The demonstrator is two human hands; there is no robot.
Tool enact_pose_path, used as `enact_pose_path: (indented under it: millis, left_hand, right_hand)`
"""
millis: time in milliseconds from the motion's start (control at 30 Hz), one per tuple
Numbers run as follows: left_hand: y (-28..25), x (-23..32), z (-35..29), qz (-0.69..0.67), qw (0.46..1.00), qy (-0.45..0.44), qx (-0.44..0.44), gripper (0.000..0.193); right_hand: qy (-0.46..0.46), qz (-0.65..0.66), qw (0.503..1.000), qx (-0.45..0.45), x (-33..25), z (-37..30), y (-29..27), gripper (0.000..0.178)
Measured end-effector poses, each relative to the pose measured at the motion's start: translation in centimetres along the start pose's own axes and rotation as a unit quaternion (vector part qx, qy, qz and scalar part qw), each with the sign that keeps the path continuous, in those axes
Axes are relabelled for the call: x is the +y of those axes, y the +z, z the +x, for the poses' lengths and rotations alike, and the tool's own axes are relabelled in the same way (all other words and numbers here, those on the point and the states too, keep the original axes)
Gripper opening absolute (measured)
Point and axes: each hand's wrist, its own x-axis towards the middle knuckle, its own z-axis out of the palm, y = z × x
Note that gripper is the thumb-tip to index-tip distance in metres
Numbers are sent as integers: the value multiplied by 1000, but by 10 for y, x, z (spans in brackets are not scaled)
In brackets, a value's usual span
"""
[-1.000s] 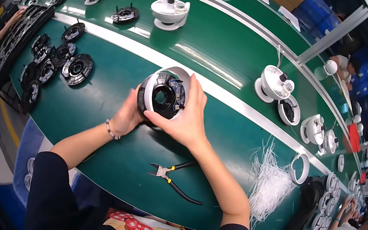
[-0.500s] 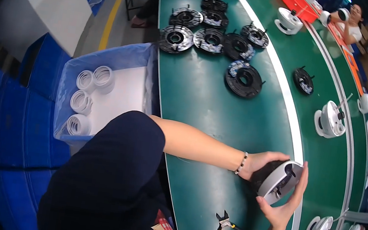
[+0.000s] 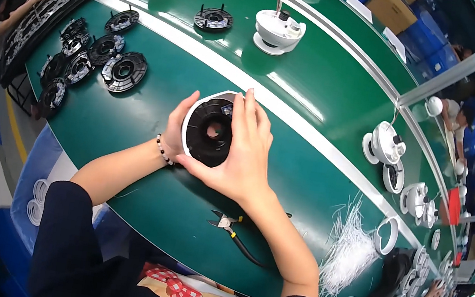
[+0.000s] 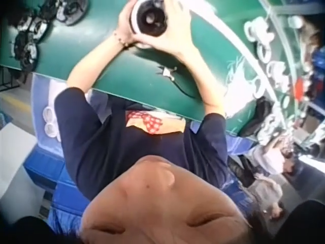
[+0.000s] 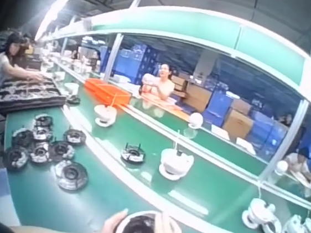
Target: Assembling components of CCTV cameras on a factory production line.
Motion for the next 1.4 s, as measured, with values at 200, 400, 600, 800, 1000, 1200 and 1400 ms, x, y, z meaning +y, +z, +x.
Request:
enact_pose_path:
  millis: [200, 400, 600, 800, 1000, 1200, 1400]
  left_hand:
    - [-1, -3, -9, -31, 999, -4, -22, 56]
    - [8, -7, -6, 14, 998, 11, 53, 60]
    - [5, -4, -4, 38, 998, 34, 33, 70]
    - [10, 6, -5, 3, 999, -34, 11, 69]
    - [26, -5, 7, 81, 997, 21, 0, 59]
    - [45, -22, 32, 120, 991, 47, -21, 57]
    - [60, -74, 113, 88, 995, 39, 33, 42]
  right_hand:
    - [16, 1, 1000, -15, -8, -6, 5, 109]
    - [10, 35, 999, -3, 11, -5, 12, 110]
    - [106, 26, 994, 12, 4, -1, 20, 112]
    - [-46, 59, 997, -12, 16, 3, 5, 116]
    - [63, 42, 992, 100, 11, -9, 13, 114]
    - [91, -3, 981, 169, 28, -13, -1, 114]
    - [128, 12, 951, 283, 101, -38, -29, 110]
